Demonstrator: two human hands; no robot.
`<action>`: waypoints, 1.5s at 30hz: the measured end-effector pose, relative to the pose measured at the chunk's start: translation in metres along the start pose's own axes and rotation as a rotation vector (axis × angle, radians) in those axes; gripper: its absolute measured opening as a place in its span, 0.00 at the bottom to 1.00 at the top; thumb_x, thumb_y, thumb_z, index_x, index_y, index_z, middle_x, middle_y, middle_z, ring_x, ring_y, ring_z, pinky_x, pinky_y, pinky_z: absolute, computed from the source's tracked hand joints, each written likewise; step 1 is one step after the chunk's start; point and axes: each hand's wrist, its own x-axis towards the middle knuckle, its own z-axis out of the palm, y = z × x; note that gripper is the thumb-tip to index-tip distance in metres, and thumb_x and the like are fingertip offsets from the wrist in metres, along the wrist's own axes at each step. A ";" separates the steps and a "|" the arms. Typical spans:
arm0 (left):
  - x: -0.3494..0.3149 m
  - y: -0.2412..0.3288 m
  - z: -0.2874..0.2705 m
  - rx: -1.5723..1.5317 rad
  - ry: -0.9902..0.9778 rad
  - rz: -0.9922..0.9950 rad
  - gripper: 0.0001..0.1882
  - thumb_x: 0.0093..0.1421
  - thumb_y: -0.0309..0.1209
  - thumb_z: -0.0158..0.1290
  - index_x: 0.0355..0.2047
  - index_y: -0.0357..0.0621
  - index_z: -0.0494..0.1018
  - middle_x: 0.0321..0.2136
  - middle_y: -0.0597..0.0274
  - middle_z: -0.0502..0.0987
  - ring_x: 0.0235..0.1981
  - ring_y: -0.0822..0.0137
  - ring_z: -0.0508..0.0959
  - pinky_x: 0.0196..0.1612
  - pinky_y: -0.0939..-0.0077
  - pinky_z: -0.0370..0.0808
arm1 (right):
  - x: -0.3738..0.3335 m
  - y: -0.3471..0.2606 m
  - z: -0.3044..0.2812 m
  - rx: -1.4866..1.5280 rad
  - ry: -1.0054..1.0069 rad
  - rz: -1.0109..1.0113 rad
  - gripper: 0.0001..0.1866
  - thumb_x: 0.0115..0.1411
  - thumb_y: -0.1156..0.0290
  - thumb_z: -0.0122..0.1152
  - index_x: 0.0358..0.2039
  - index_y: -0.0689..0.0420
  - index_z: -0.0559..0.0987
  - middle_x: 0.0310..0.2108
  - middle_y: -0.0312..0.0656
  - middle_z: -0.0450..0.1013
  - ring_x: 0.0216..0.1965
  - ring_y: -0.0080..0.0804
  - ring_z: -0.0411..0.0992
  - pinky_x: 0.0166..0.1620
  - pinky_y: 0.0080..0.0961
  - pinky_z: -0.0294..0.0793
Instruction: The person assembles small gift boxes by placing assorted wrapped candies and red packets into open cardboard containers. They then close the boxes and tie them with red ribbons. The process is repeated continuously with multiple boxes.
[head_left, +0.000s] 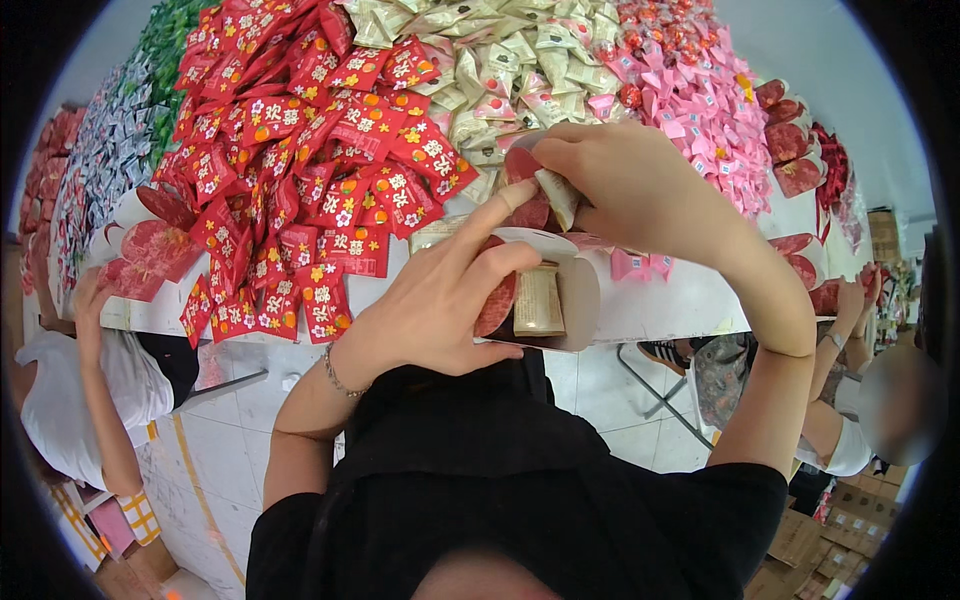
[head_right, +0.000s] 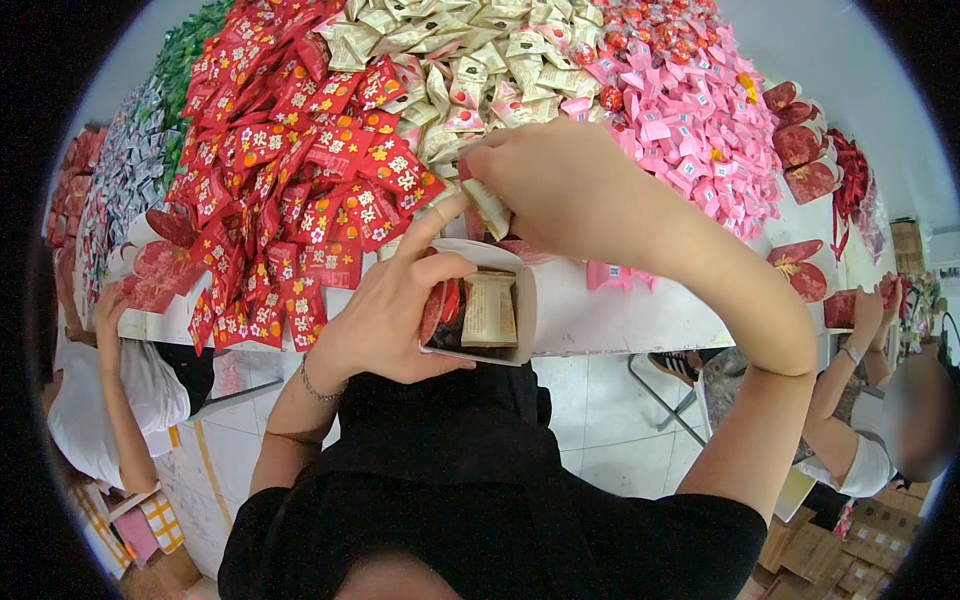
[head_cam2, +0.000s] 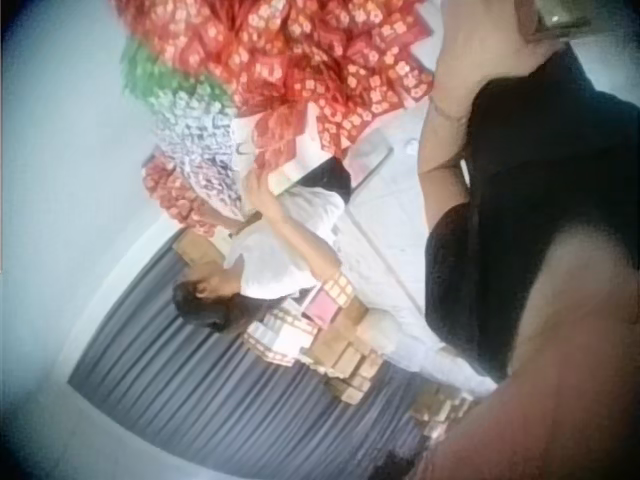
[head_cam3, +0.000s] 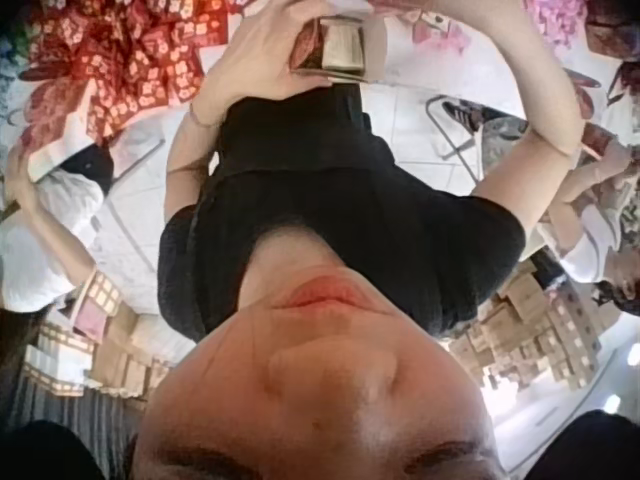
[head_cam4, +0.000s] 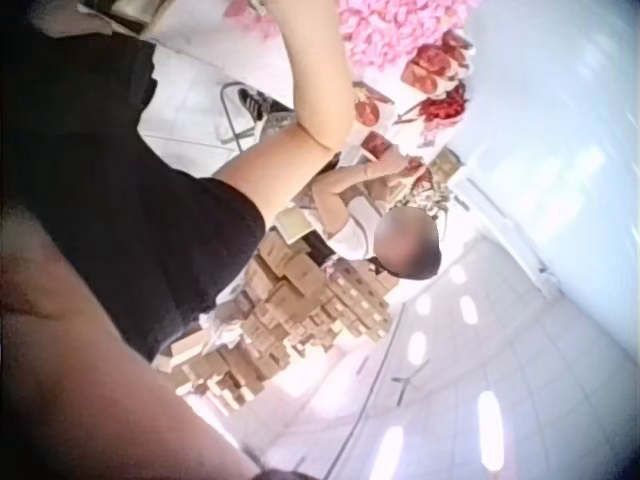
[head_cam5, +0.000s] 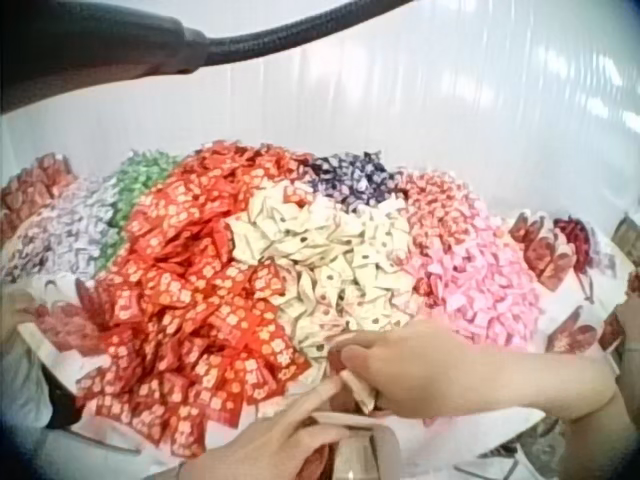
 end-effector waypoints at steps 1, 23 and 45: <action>0.001 0.000 -0.002 0.016 -0.041 -0.014 0.41 0.33 0.35 0.70 0.48 0.48 0.61 0.60 0.41 0.52 0.50 0.42 0.69 0.46 0.58 0.72 | 0.002 -0.004 -0.003 -0.028 -0.091 0.060 0.15 0.42 0.74 0.65 0.34 0.56 0.74 0.33 0.42 0.74 0.36 0.44 0.75 0.35 0.37 0.74; -0.003 0.003 0.005 0.057 0.015 0.076 0.41 0.32 0.31 0.68 0.50 0.49 0.62 0.54 0.52 0.63 0.45 0.51 0.73 0.42 0.61 0.75 | -0.041 0.006 -0.012 0.173 0.346 -0.089 0.26 0.50 0.55 0.63 0.44 0.61 0.75 0.52 0.49 0.66 0.52 0.50 0.65 0.54 0.39 0.65; -0.070 -0.012 0.040 0.156 0.511 0.049 0.49 0.48 0.49 0.64 0.60 0.39 0.48 0.53 0.48 0.55 0.55 0.49 0.61 0.56 0.53 0.64 | -0.167 -0.048 -0.046 -0.198 0.295 0.614 0.13 0.44 0.76 0.56 0.34 0.60 0.76 0.30 0.48 0.73 0.33 0.48 0.72 0.34 0.35 0.70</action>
